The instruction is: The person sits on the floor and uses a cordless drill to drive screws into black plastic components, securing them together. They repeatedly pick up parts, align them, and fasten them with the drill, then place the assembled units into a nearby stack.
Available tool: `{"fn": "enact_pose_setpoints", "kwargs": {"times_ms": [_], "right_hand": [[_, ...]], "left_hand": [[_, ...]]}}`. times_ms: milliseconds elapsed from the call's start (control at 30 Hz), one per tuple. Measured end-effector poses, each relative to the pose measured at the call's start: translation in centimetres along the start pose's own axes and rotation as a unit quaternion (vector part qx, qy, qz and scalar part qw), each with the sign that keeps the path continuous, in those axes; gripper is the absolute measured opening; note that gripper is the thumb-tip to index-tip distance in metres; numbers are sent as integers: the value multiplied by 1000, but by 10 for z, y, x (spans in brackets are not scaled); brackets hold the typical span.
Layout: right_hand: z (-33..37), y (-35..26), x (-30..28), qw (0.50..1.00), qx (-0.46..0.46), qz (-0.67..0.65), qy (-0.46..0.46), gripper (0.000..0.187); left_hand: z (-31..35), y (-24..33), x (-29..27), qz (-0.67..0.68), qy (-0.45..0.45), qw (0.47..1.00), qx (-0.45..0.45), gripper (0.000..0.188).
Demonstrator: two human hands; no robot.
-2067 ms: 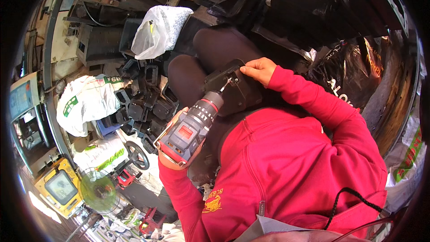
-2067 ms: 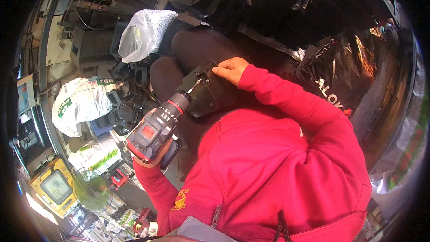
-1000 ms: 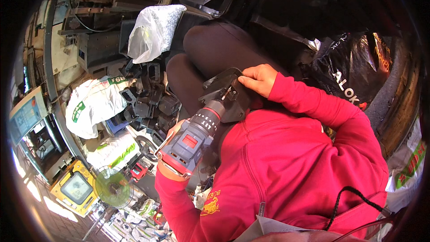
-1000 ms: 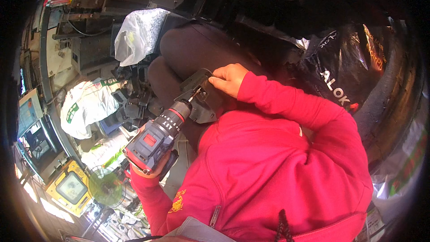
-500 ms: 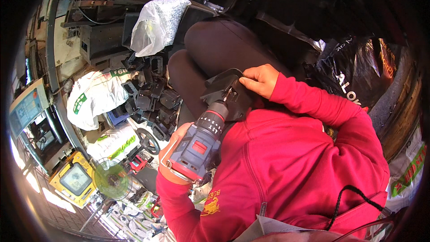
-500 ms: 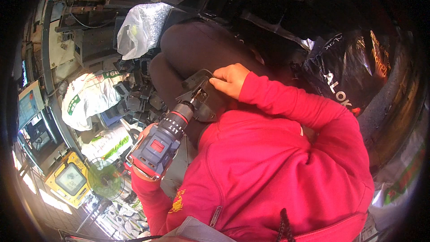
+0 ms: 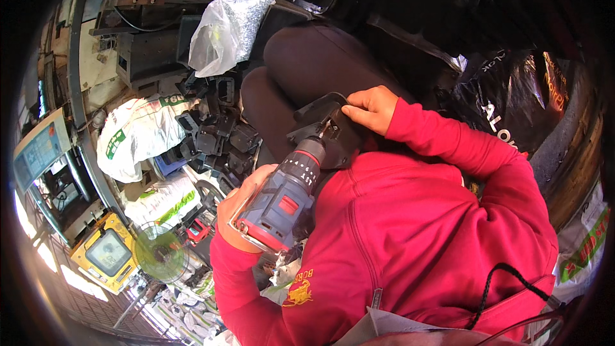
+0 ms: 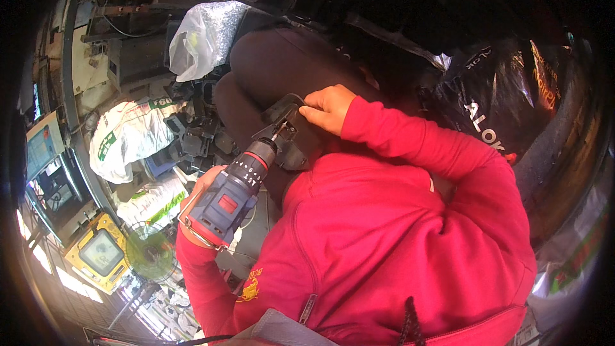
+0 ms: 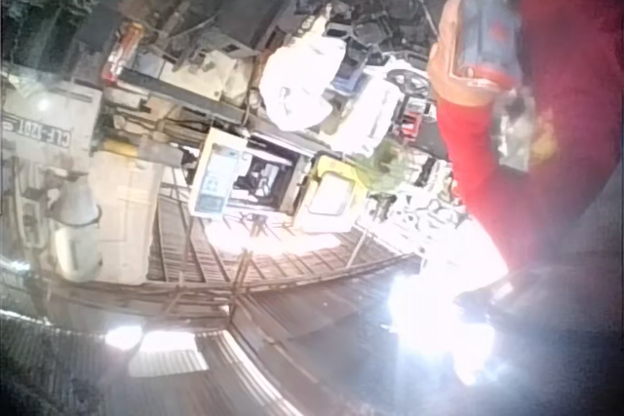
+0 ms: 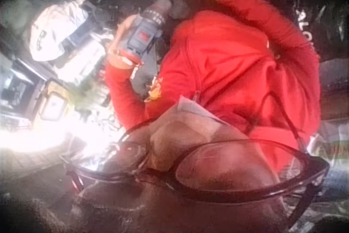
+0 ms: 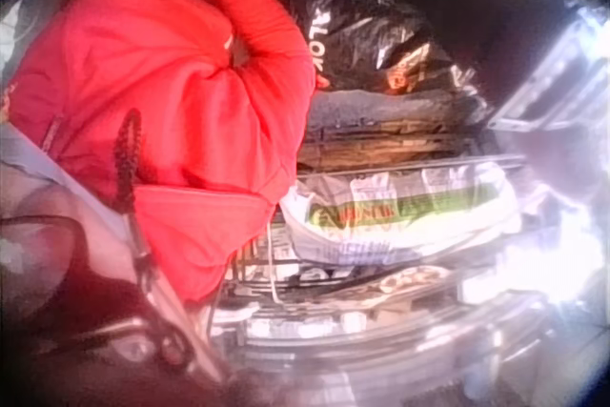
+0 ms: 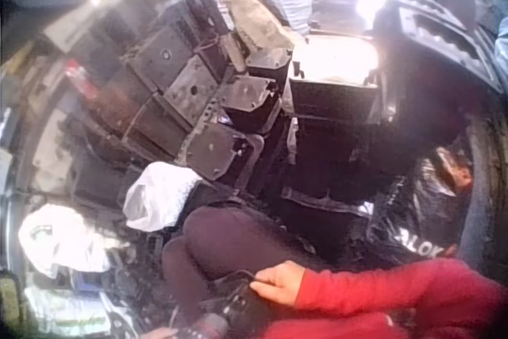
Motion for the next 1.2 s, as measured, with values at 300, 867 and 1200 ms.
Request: {"fn": "enact_pose_setpoints", "kwargs": {"times_ms": [300, 867, 1200], "right_hand": [[-6, 9, 3, 1000, 17, -11, -1, 32], [-2, -1, 9, 997, 13, 74, 33, 34], [-11, -19, 26, 987, -44, 148, 31, 31]], "left_hand": [[-4, -35, 13, 157, -8, 986, -57, 53], [29, -57, 32, 181, 149, 968, 86, 67], [52, -87, 30, 228, 226, 939, 120, 70]]}}
Point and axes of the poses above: each hand's wrist, its own z-axis away from the middle knuckle, its own x-axis out of the palm, y = z × x, the point moved 3 cm from there along -z, towards the middle knuckle, and after that the axes turned 13 degrees about y, right-handed, at the moved point
